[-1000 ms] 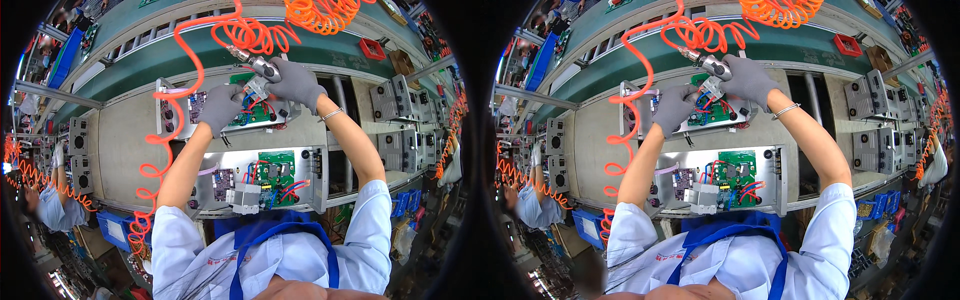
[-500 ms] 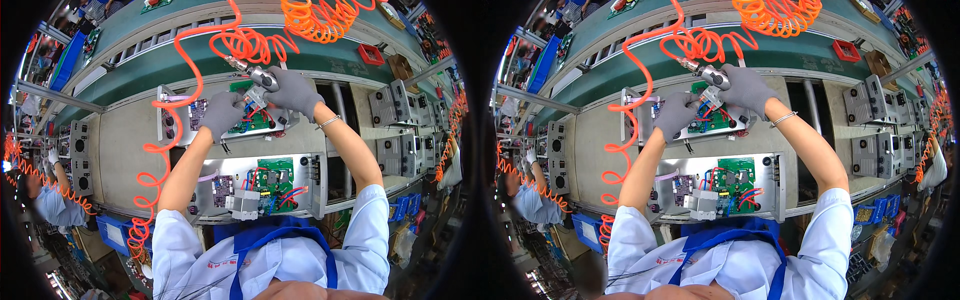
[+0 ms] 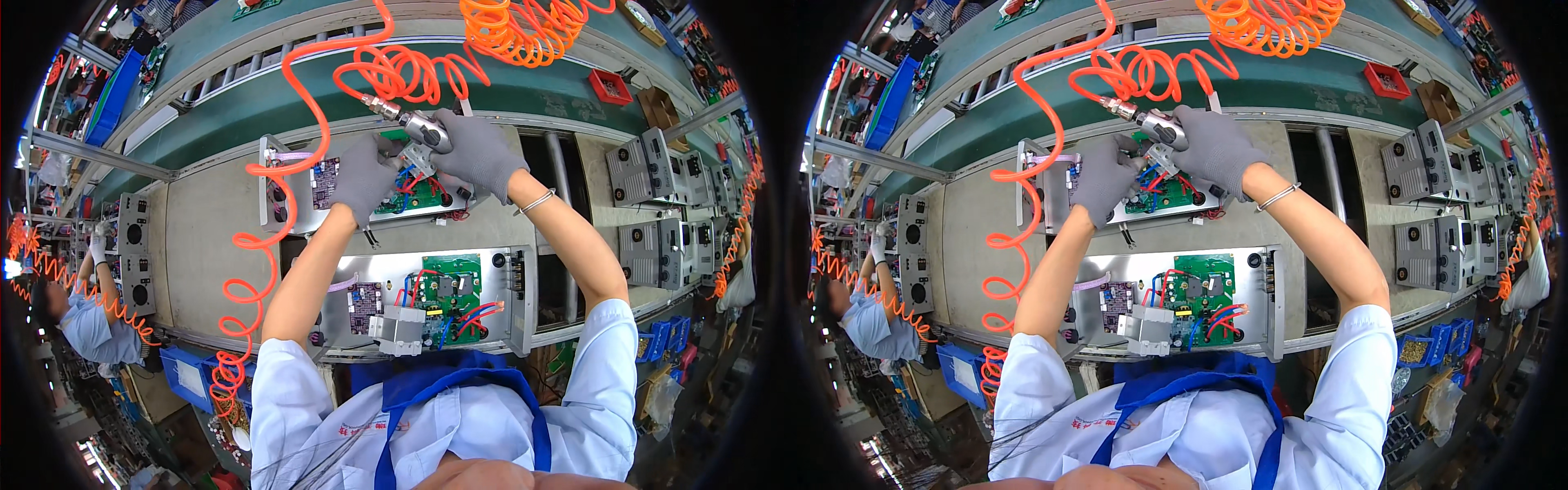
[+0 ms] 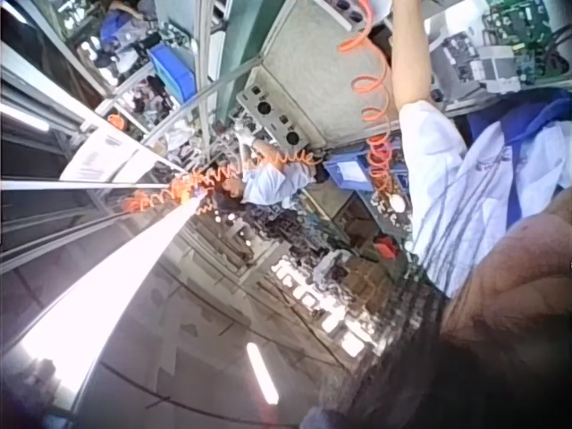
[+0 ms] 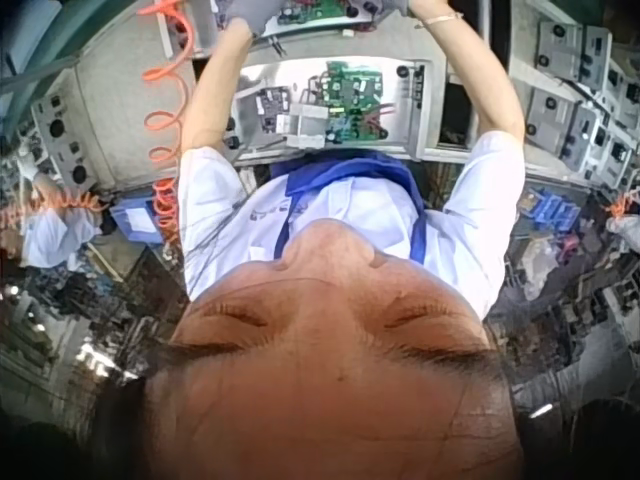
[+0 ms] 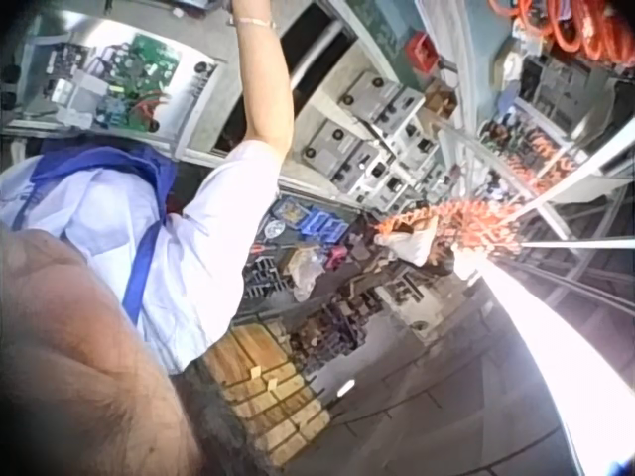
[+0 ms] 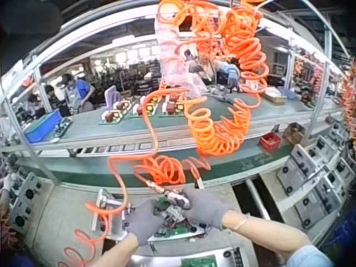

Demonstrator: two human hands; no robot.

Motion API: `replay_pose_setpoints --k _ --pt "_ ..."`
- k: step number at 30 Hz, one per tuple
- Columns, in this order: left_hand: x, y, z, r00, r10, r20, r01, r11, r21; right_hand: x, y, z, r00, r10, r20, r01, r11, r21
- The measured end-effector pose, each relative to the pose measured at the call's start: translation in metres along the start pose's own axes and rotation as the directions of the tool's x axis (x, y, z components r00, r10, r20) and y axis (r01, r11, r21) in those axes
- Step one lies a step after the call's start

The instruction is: The person uses a pneumatic screwdriver to fasten screws onto a metal casing containing a circuit board. They repeatedly pick up the tool, align it with screw holes, and drive screws into the casing while holding the unit steady with their other hand.

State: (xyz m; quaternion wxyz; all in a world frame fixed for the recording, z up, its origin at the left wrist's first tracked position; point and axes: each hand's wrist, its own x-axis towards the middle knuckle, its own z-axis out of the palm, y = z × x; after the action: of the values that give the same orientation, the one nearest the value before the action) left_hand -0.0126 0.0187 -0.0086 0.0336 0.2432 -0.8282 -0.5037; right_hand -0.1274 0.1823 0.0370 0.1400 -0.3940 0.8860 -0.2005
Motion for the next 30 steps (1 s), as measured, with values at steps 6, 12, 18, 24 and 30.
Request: replay_pose_setpoints --k 6,12,18,24,30 --pt "-0.018 0.006 0.003 0.977 0.208 0.041 -0.211 0.943 0.256 -0.010 -0.010 0.001 1.000 0.010 -0.029 -0.010 1.000 0.011" --pt "-0.022 0.003 0.026 0.938 0.341 -0.064 -0.260 0.814 0.519 -0.014 -0.012 0.000 0.998 0.064 -0.019 -0.062 0.992 0.108" --pt "-0.018 0.004 0.023 0.948 0.316 -0.033 -0.252 0.810 0.530 -0.022 0.008 -0.012 0.988 0.060 -0.139 0.028 0.828 0.559" --pt "-0.013 0.002 0.020 0.946 0.325 0.007 -0.282 0.809 0.516 -0.015 0.008 -0.055 0.928 0.265 -0.263 0.198 0.245 0.949" --pt "-0.013 0.004 0.016 0.944 0.329 0.003 -0.282 0.805 0.523 0.012 0.002 -0.058 0.657 0.413 -0.631 0.604 0.213 0.768"
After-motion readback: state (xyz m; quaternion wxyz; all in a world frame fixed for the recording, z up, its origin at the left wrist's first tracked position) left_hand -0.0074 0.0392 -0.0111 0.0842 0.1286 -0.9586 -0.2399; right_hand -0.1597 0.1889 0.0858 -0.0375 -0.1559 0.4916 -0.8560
